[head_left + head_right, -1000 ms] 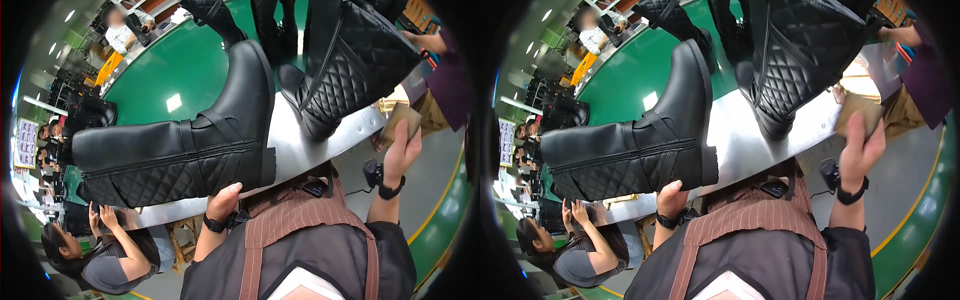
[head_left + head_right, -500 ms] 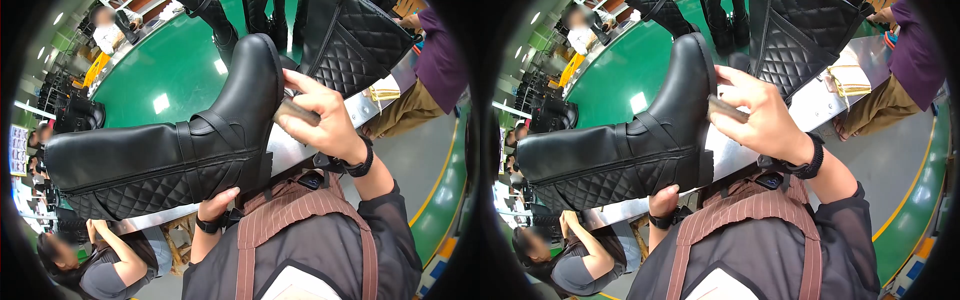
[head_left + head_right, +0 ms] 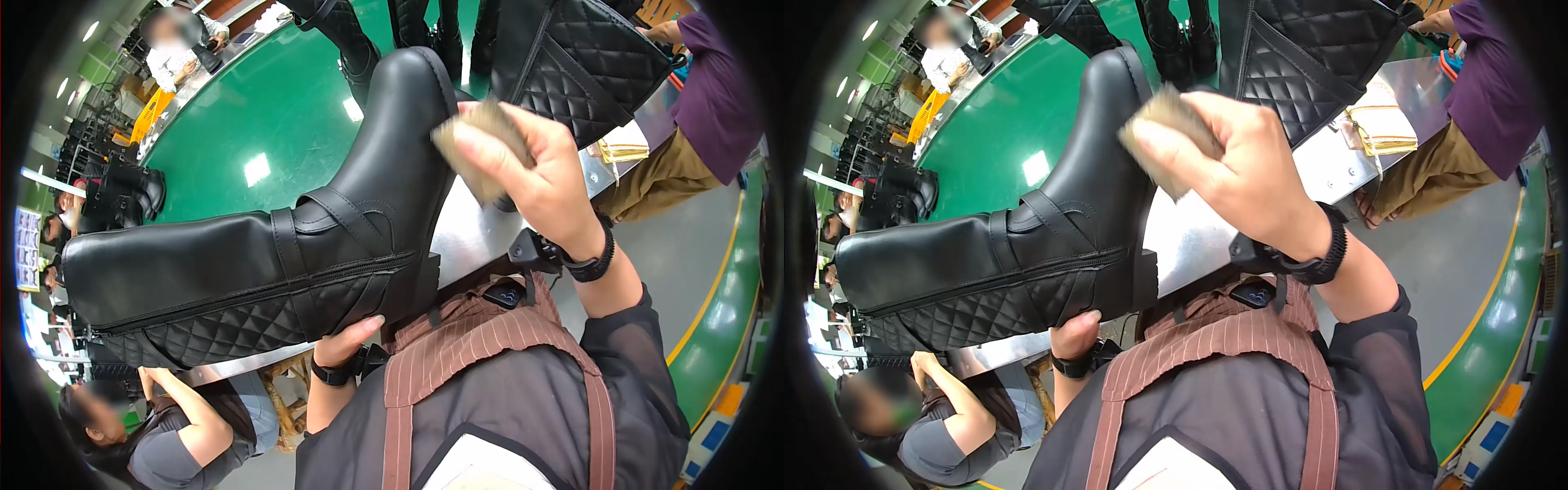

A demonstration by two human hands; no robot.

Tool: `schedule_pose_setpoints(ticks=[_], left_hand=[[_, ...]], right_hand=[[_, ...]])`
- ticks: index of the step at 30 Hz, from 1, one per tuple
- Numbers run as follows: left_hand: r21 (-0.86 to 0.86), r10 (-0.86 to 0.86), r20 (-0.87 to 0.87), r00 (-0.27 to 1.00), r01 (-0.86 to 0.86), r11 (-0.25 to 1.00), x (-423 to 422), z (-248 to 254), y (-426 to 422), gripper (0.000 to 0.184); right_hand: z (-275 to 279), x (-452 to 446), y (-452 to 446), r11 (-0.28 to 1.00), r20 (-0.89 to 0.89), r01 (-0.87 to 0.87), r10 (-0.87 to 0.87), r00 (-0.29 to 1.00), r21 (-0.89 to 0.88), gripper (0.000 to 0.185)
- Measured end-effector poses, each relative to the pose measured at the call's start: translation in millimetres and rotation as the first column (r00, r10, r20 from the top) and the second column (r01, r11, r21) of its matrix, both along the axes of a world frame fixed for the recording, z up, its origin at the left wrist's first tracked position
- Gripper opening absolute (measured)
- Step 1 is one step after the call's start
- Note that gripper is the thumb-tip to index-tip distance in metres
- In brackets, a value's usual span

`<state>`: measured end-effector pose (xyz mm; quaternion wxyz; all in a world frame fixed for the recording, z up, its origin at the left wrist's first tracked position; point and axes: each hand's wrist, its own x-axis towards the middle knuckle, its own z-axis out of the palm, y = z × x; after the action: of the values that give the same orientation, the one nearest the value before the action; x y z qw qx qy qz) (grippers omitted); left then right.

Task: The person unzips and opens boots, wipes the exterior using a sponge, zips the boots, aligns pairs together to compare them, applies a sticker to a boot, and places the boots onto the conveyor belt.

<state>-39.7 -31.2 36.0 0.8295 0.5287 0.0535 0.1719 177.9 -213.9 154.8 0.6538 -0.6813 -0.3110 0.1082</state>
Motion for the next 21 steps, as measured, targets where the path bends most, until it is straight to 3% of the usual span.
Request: schedule_pose_setpoints(ticks=[1,3,4,9,10,11,12,13,15,16,17,19,20,21], left_hand=[[0.054,-0.026,-0.023,0.999,0.028,0.998,-0.9,-0.4,1.6,0.049],[0.113,-0.053,-0.049,0.997,0.058,0.992,-2.3,-0.9,3.1,0.050],[0.082,-0.032,-0.057,0.998,0.037,0.996,-3.3,-1.3,2.8,0.050],[0.024,0.078,-0.010,0.997,-0.077,0.997,-0.4,2.9,4.2,0.047],[0.016,0.017,-0.004,1.000,-0.017,1.000,-0.8,3.2,6.3,0.047],[0.005,-0.043,0.000,0.999,0.043,0.999,-2.1,2.9,7.5,0.047],[0.062,-0.058,-0.026,0.998,0.060,0.996,-3.6,0.5,8.3,0.049],[0.063,-0.058,-0.029,0.998,0.060,0.996,-3.4,-5.1,10.1,0.049],[-0.041,-0.119,-0.079,0.990,0.116,0.992,-4.4,-15.5,13.8,0.064],[-0.039,-0.113,-0.065,0.991,0.111,0.993,-4.5,-14.0,13.1,0.065],[-0.036,-0.108,-0.051,0.993,0.106,0.994,-4.6,-12.4,12.4,0.066],[-0.098,-0.034,-0.109,0.994,0.023,0.995,-5.6,-13.1,11.1,0.065],[-0.101,-0.035,-0.114,0.993,0.023,0.995,-7.0,-13.8,12.1,0.065],[-0.108,-0.071,-0.112,0.991,0.059,0.992,-7.7,-14.8,13.8,0.065]], right_hand=[[1.2,-1.9,8.5,0.994,0.109,0.105,-0.107,0.988,0.027,0.019],[-12.4,-0.9,18.9,0.980,0.525,0.161,-0.200,0.827,0.119,0.016],[-14.1,1.7,15.5,0.990,0.629,0.135,-0.131,0.766,0.042,0.015],[-19.1,5.8,5.4,0.991,0.624,-0.117,0.131,0.770,-0.064,0.016],[-7.5,4.7,3.2,0.996,0.305,-0.088,0.084,0.949,0.000,0.018],[-0.2,3.5,3.0,0.998,-0.060,-0.040,0.043,0.997,0.047,0.021],[-7.7,8.6,9.2,0.993,0.021,0.070,-0.072,0.997,0.091,0.024],[-9.1,5.6,11.7,0.993,0.018,0.070,-0.072,0.997,0.092,0.024],[-13.8,-2.7,14.2,0.992,0.273,0.116,-0.126,0.954,0.050,0.031],[-24.7,7.0,11.3,0.997,0.561,0.074,-0.070,0.825,0.016,0.023],[-32.4,8.4,12.3,0.998,0.491,-0.065,0.050,0.870,0.014,0.019],[-31.7,8.5,7.7,0.985,0.525,-0.161,0.166,0.835,-0.055,0.019],[-25.7,9.3,6.7,0.986,0.466,-0.163,0.164,0.869,-0.043,0.019],[-16.8,8.7,4.4,0.990,0.285,-0.137,0.137,0.949,-0.018,0.019]])
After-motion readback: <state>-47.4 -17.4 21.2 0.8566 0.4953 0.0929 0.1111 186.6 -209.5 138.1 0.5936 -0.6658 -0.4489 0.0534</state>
